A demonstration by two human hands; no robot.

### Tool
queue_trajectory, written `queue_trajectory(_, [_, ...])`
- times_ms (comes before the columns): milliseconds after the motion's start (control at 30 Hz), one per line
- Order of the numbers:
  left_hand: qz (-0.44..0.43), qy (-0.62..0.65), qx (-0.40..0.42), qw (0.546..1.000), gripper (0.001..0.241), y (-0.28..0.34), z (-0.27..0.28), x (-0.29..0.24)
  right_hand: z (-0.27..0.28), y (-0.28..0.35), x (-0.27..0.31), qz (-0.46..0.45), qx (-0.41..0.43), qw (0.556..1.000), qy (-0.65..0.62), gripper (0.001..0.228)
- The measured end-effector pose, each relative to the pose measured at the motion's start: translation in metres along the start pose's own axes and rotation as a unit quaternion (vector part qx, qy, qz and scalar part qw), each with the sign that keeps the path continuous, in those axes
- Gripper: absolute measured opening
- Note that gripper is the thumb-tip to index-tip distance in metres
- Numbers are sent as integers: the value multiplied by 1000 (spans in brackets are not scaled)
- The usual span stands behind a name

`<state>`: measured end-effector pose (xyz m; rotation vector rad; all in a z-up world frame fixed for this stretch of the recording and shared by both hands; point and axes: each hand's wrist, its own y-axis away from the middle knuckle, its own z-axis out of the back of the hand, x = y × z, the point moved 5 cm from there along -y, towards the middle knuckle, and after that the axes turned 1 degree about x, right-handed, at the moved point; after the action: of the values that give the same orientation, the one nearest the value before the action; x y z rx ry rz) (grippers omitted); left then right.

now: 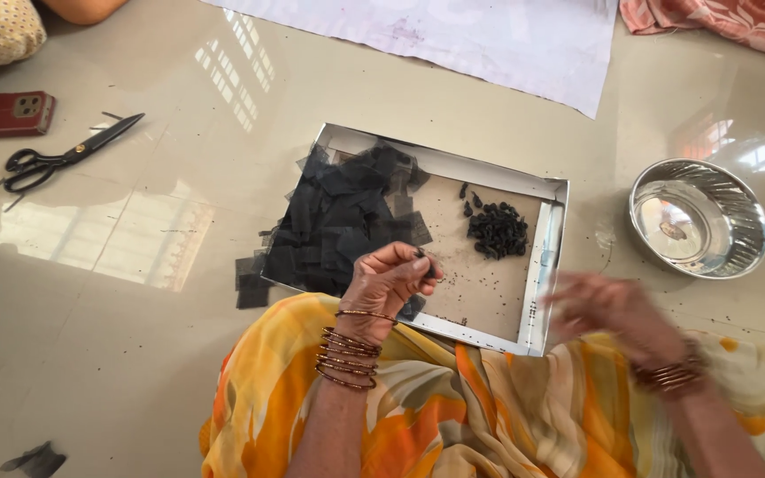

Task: The person rolls black mesh fabric squares into small cylinders and secures them with thread.

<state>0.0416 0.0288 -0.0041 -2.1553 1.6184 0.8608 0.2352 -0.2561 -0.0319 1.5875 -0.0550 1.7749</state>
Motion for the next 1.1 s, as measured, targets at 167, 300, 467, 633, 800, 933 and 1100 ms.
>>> queue_trajectory(167, [55, -71, 9, 996, 7, -1, -12, 17, 21, 11, 27, 65, -279, 957, -48, 48])
queue_trajectory(300, [100, -115, 56, 987, 10, -3, -23, 36, -94, 4, 76, 111, 65, 991, -32, 36])
queue_trajectory(467, [42, -125, 3, 991, 13, 0, -9, 12, -114, -15, 44, 32, 85, 990, -111, 32])
queue_trajectory(633, [111, -115, 6, 987, 14, -6, -18, 31, -100, -29, 51, 123, 23, 861, -493, 25])
queue_trajectory(800, [93, -113, 13, 989, 14, -8, -16, 49, -111, -38, 41, 28, 57, 887, -457, 22])
queue_trajectory(933, [93, -138, 2, 986, 15, -8, -16, 58, -111, -42, 26, -11, 27, 903, -429, 22])
queue_trajectory(1100, [113, -116, -2, 987, 13, -10, -11, 49, -92, -19, 54, -36, 3, 922, -387, 30])
